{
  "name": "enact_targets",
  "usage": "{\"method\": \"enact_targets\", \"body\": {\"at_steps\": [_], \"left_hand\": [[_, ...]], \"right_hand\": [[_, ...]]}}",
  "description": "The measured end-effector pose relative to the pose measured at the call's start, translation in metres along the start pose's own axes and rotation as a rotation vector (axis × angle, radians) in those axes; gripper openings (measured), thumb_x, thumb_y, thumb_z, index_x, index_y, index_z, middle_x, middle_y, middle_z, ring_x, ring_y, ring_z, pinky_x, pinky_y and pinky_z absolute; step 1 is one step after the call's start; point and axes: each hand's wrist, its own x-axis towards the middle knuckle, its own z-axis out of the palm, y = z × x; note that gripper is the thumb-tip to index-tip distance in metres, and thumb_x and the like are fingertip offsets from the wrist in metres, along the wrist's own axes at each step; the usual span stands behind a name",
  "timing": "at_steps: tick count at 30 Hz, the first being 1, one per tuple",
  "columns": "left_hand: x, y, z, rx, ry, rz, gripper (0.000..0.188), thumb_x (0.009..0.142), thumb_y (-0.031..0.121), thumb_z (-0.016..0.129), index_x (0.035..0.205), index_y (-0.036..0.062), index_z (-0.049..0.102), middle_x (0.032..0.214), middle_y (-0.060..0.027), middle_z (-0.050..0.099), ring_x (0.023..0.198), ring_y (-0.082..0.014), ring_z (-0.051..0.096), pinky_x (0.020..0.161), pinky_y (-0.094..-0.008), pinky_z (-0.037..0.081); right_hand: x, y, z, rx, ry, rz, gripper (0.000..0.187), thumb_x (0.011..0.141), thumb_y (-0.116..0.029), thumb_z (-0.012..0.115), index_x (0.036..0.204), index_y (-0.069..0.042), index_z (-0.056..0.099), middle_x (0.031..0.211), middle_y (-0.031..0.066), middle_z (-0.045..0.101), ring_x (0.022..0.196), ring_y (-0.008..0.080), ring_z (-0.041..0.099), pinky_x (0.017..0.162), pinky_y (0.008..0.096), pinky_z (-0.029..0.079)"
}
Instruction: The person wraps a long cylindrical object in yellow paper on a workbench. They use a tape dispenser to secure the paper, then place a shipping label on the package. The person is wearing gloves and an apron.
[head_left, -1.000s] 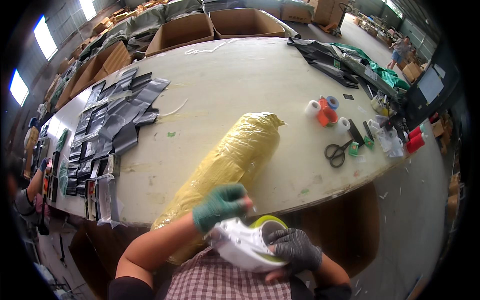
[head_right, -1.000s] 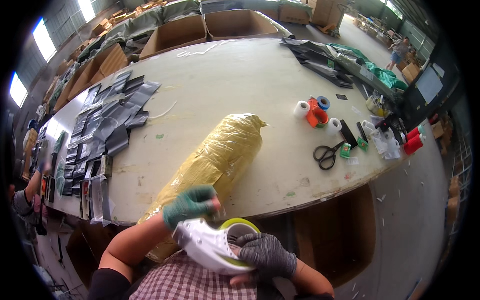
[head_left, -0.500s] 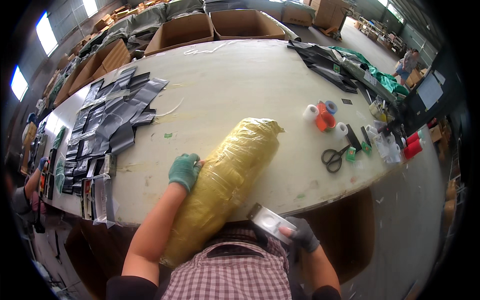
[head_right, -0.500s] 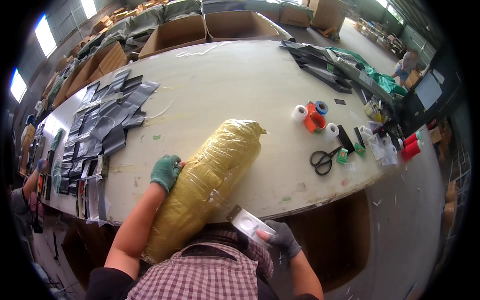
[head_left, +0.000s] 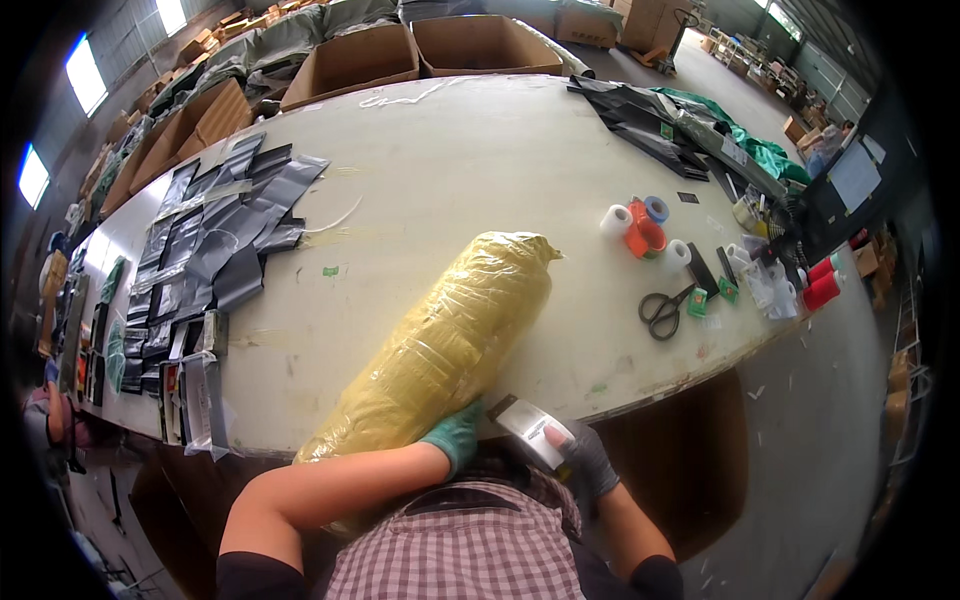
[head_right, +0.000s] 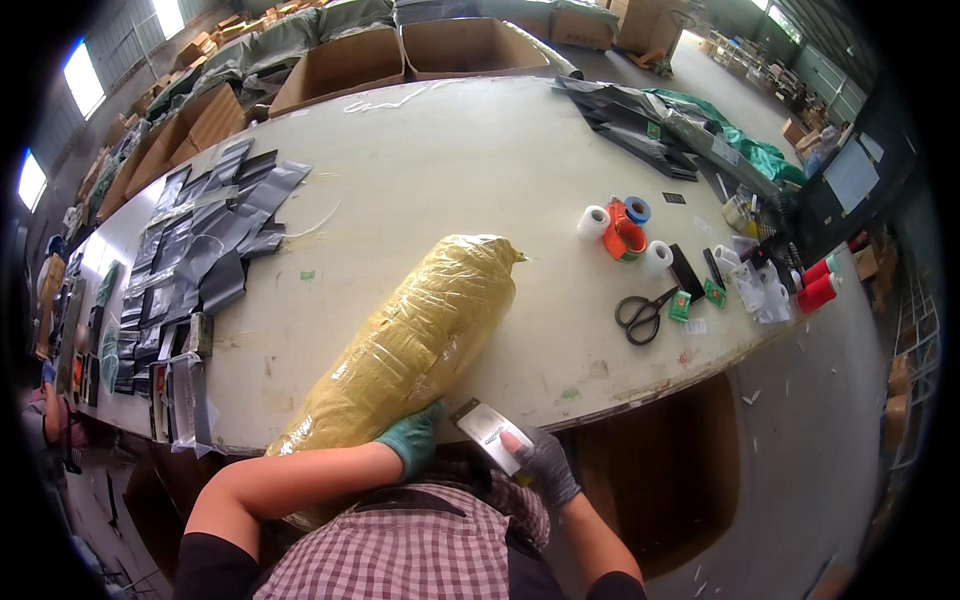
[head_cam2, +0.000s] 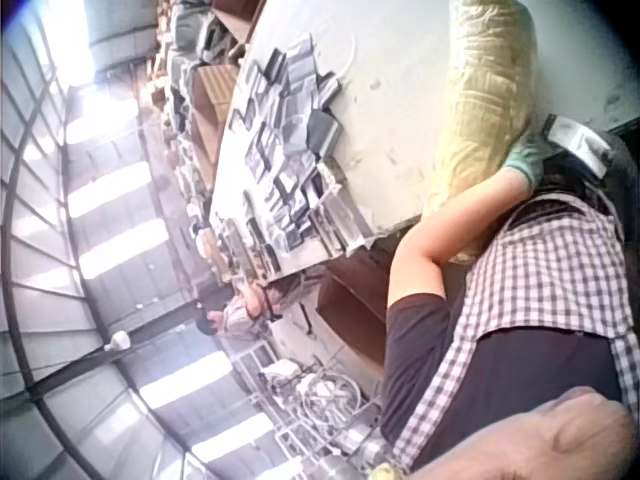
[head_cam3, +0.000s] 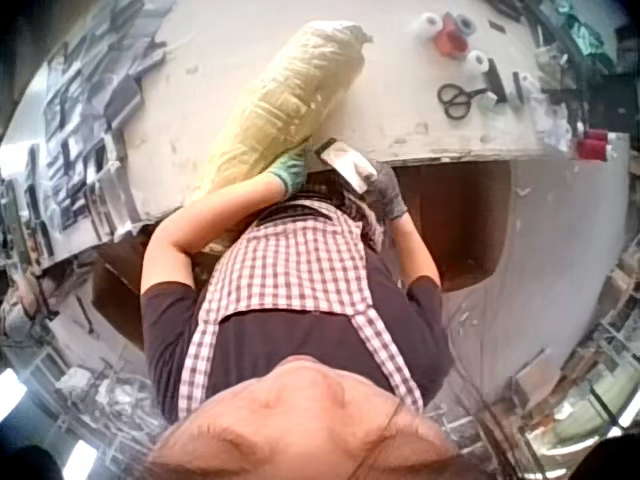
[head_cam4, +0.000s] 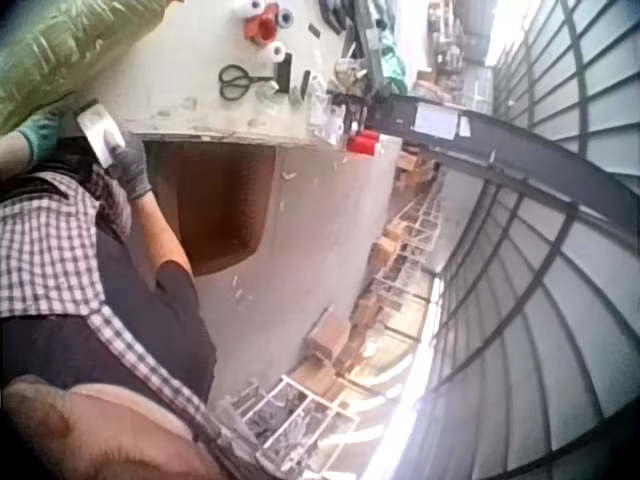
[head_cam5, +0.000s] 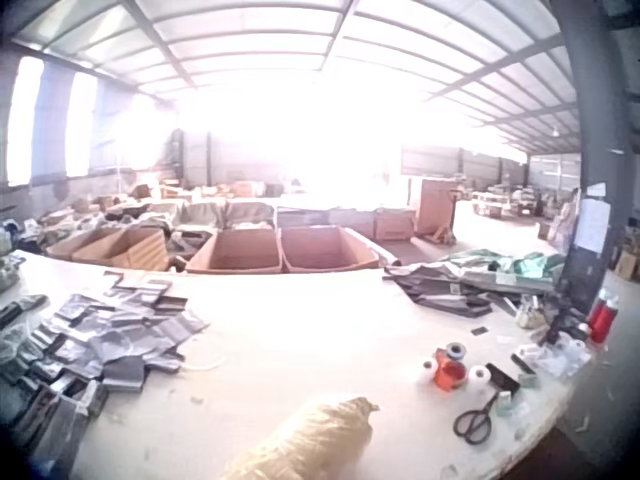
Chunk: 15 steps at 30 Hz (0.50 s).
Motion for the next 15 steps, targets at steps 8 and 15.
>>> {"method": "enact_targets", "body": {"at_steps": [8,15], "left_hand": [[-0.022,0.077,-0.093,-1.311,-0.645,-0.479,0.077,0.094,0.064,0.034,0.135,0.0011,0.048,0.13,-0.0162,0.057,0.118,-0.0271,0.055,0.105,-0.0415,0.039],[-0.072,0.063,-0.124,-1.043,-0.742,-0.19,0.072,0.091,0.06,0.049,0.121,-0.0048,0.059,0.118,-0.0138,0.064,0.109,-0.0222,0.059,0.098,-0.0349,0.044]], "right_hand": [[-0.08,-0.068,-0.002,-0.356,-0.21,-0.851,0.037,0.072,-0.031,0.08,0.089,-0.003,0.063,0.078,0.0108,0.069,0.07,0.0253,0.069,0.065,0.0332,0.055],[-0.098,-0.077,0.025,-0.57,-0.2,-1.053,0.041,0.059,-0.032,0.089,0.082,-0.009,0.064,0.074,0.0101,0.066,0.067,0.028,0.068,0.062,0.0341,0.056]]}}
